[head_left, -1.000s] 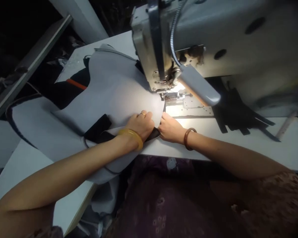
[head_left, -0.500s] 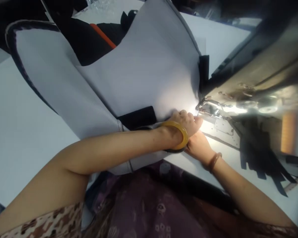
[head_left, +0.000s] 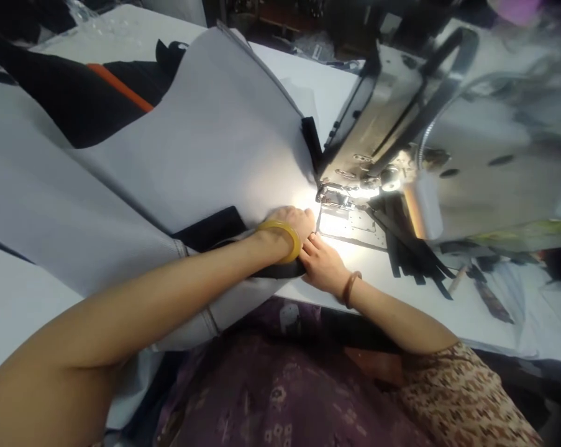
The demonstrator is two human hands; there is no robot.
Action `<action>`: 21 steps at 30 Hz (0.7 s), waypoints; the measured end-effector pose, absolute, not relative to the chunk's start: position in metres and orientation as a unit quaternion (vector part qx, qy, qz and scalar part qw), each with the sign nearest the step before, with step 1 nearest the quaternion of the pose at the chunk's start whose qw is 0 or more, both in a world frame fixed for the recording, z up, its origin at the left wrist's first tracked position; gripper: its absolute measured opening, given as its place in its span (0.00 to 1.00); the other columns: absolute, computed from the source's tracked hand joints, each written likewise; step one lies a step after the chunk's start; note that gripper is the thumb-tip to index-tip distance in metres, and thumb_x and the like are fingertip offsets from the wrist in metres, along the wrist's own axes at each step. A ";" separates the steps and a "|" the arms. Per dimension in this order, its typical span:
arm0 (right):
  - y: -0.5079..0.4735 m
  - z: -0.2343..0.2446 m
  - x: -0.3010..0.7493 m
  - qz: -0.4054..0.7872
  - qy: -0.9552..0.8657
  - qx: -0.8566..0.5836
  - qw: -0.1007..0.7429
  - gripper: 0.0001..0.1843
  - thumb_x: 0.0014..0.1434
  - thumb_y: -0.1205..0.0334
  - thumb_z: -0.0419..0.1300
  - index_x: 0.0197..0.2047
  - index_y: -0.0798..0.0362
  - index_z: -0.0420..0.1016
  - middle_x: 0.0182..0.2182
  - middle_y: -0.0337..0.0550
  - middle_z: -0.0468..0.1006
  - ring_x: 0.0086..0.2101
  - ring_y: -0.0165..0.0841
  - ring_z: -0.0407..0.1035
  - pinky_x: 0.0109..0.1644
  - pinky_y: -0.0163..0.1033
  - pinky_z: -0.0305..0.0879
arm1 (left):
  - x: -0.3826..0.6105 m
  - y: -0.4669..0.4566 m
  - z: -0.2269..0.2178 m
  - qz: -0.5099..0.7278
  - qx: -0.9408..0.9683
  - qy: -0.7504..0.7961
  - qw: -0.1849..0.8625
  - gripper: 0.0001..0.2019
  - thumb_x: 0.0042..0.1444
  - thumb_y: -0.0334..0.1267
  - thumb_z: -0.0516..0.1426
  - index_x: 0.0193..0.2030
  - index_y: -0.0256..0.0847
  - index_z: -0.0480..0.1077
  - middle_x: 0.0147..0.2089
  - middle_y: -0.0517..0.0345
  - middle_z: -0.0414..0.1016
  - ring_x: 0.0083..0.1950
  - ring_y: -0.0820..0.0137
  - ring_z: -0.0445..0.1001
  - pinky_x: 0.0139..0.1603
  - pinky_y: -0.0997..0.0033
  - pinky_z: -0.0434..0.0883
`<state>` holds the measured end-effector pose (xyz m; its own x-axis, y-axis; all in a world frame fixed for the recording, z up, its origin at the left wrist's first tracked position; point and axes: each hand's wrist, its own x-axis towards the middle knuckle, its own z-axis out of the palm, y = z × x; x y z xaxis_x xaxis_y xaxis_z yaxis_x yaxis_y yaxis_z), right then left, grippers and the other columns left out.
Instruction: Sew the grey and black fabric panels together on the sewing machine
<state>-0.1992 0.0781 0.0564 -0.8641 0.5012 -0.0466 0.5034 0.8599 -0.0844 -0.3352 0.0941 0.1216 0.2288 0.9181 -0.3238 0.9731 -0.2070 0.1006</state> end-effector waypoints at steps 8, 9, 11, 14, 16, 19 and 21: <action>0.079 0.051 -0.199 -0.043 0.967 0.250 -0.006 0.16 0.56 0.66 0.50 0.43 0.61 0.74 0.38 0.56 0.72 0.43 0.44 0.62 0.52 0.52 0.57 | -0.321 0.090 0.118 -0.160 0.747 0.630 0.141 0.15 0.53 0.36 0.50 0.47 0.38 0.66 0.36 0.46 0.75 0.39 0.60 0.75 0.35 0.68 0.69; 0.079 0.051 -0.199 -0.045 0.968 0.248 -0.010 0.16 0.57 0.67 0.48 0.43 0.62 0.74 0.37 0.56 0.72 0.41 0.43 0.63 0.51 0.53 0.58 | -0.322 0.088 0.117 -0.169 0.751 0.624 0.134 0.16 0.53 0.36 0.50 0.49 0.39 0.65 0.35 0.47 0.75 0.38 0.60 0.75 0.35 0.68 0.69; 0.075 0.052 -0.199 -0.049 0.970 0.237 -0.023 0.17 0.59 0.68 0.46 0.44 0.63 0.73 0.36 0.56 0.72 0.39 0.42 0.64 0.48 0.53 0.60 | -0.325 0.086 0.114 -0.191 0.766 0.602 0.117 0.19 0.54 0.36 0.50 0.53 0.41 0.63 0.36 0.47 0.74 0.37 0.59 0.75 0.34 0.67 0.69; 0.067 0.053 -0.199 -0.047 0.974 0.211 -0.071 0.18 0.61 0.68 0.44 0.45 0.65 0.71 0.40 0.60 0.72 0.41 0.42 0.65 0.45 0.51 0.62 | -0.330 0.085 0.110 -0.218 0.780 0.578 0.095 0.20 0.55 0.35 0.48 0.56 0.42 0.61 0.39 0.47 0.74 0.39 0.58 0.74 0.34 0.65 0.69; 0.064 0.051 -0.199 -0.041 0.973 0.202 -0.105 0.18 0.61 0.69 0.44 0.46 0.66 0.71 0.42 0.60 0.72 0.42 0.42 0.65 0.46 0.51 0.63 | -0.331 0.086 0.109 -0.229 0.782 0.574 0.083 0.21 0.56 0.34 0.47 0.57 0.41 0.61 0.40 0.47 0.73 0.41 0.58 0.74 0.35 0.65 0.69; 0.065 0.046 -0.198 -0.039 0.970 0.203 -0.125 0.18 0.61 0.71 0.44 0.46 0.65 0.71 0.40 0.59 0.73 0.42 0.41 0.65 0.47 0.50 0.63 | -0.330 0.082 0.110 -0.240 0.778 0.577 0.068 0.21 0.57 0.31 0.46 0.59 0.39 0.59 0.40 0.46 0.73 0.41 0.58 0.73 0.35 0.64 0.68; 0.068 0.044 -0.198 -0.044 0.970 0.204 -0.128 0.17 0.60 0.69 0.46 0.48 0.65 0.70 0.40 0.58 0.73 0.43 0.42 0.65 0.47 0.50 0.63 | -0.331 0.077 0.115 -0.227 0.786 0.574 0.043 0.21 0.57 0.29 0.45 0.59 0.37 0.59 0.41 0.45 0.71 0.42 0.58 0.72 0.37 0.63 0.68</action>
